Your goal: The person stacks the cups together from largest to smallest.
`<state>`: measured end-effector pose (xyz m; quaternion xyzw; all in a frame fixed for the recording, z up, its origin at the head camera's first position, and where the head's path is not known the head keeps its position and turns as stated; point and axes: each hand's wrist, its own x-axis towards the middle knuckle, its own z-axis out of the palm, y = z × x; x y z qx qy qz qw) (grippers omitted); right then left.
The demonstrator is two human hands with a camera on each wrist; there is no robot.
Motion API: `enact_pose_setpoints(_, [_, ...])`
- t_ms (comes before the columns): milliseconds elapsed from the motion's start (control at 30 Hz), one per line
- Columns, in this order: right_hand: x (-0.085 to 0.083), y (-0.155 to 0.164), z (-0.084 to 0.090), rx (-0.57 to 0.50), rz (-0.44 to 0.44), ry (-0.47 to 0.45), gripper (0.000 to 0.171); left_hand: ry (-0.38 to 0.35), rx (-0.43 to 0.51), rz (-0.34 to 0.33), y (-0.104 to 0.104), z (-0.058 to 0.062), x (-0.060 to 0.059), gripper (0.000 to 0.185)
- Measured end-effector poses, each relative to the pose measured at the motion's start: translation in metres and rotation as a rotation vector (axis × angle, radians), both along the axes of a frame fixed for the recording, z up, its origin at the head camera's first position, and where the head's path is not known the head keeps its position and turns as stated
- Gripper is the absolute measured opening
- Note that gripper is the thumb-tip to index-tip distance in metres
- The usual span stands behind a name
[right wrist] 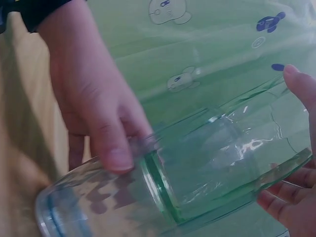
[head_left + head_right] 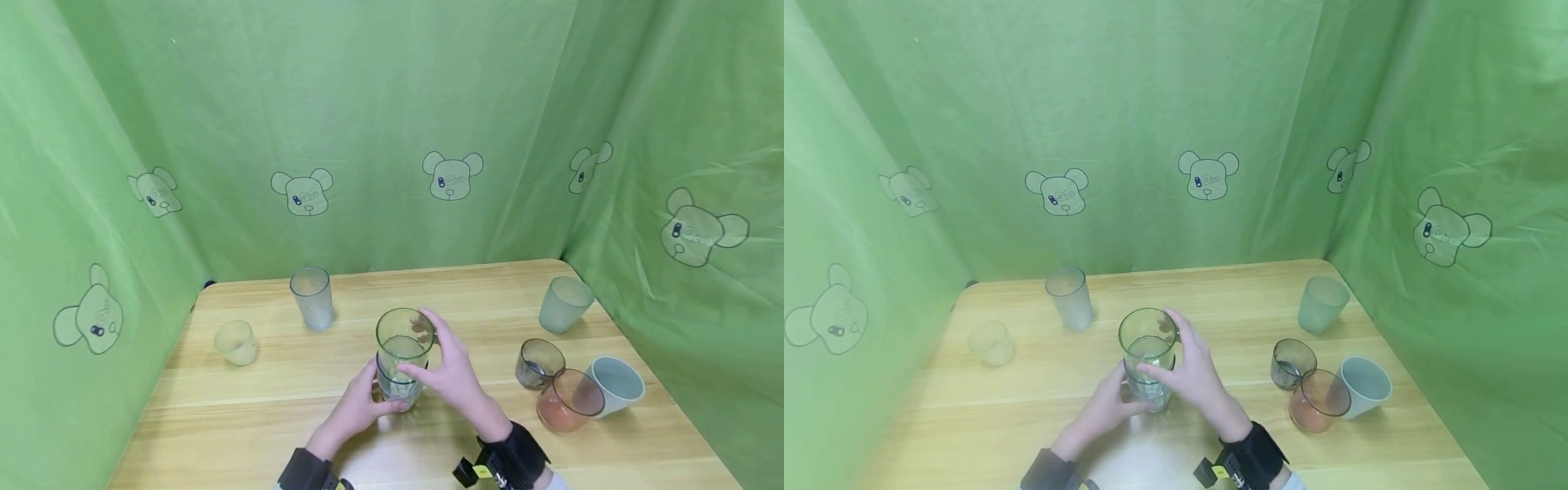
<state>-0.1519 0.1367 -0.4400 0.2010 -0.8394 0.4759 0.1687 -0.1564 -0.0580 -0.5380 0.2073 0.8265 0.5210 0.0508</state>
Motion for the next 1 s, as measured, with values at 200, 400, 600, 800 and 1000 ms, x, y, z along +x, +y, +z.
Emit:
enact_pose_setpoints(200, [-0.002,-0.001,-0.013,0.035,-0.009,-0.023,0.096,0.003,-0.005,-0.005,0.0,0.001,0.0,0.09])
enact_pose_setpoints(400, [-0.002,-0.002,-0.016,0.016,0.0,-0.009,0.095,0.005,-0.003,0.003,0.0,0.002,0.001,0.094])
enact_pose_setpoints(600, [-0.002,-0.003,-0.018,-0.01,0.039,-0.04,0.095,0.01,-0.014,0.009,0.0,0.005,0.002,0.091])
enact_pose_setpoints(800, [-0.002,-0.001,-0.032,-0.022,0.063,-0.114,0.106,0.041,-0.036,-0.007,0.001,0.003,0.001,0.095])
enact_pose_setpoints(1000, [-0.001,0.004,-0.059,-0.045,0.108,-0.169,0.107,0.081,-0.12,0.015,-0.006,-0.004,0.002,0.102])
